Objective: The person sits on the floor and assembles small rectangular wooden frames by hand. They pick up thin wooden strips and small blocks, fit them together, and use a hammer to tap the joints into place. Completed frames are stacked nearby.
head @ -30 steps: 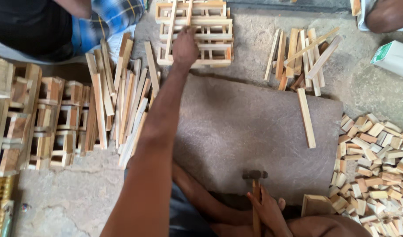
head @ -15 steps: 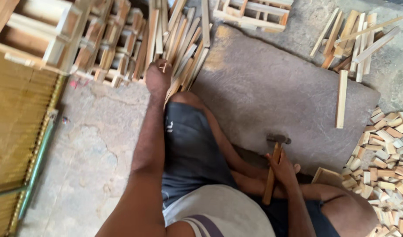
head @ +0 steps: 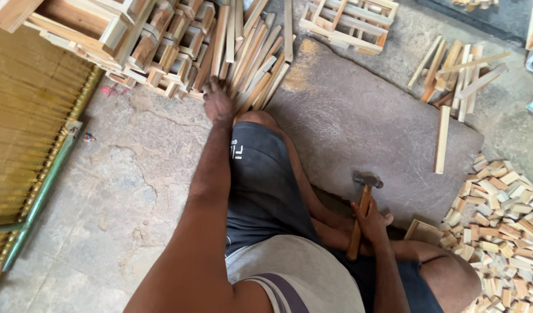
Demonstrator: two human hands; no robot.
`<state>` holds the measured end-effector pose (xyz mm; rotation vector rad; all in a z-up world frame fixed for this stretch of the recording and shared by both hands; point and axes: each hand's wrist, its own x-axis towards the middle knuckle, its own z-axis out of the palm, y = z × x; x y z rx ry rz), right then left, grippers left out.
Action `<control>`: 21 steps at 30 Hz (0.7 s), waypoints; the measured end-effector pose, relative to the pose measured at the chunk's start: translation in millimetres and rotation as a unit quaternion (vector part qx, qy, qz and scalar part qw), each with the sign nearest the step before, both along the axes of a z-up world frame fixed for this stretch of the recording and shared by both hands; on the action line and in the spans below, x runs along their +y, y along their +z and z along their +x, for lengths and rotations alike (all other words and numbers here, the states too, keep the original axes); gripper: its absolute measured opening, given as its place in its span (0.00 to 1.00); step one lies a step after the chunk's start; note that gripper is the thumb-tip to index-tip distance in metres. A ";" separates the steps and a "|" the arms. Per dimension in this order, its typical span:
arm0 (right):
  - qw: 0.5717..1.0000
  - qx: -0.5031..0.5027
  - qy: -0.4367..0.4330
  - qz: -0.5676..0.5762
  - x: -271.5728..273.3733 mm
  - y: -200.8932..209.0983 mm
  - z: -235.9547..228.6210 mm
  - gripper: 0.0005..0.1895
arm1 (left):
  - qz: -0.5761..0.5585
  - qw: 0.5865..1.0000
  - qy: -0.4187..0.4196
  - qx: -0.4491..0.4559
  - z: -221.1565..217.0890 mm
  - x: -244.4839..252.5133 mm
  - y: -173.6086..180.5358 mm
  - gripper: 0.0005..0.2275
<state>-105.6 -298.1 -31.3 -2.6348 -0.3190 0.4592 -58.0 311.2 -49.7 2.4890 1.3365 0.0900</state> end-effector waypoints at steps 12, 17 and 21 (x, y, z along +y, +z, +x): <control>0.993 0.089 -0.076 0.024 1.0 16.1 -6.7 0.41 | -0.645 0.642 0.006 -0.415 -63.1 -20.3 116.3 0.07; 0.992 -0.113 -0.048 -0.001 1.4 10.3 6.0 0.41 | -0.814 0.366 -0.100 -0.440 -52.5 -114.7 177.2 0.10; 0.991 -0.120 -0.049 -0.006 -0.3 5.4 -14.2 0.39 | -0.873 0.072 -0.197 -0.441 -1.7 -159.6 164.8 0.16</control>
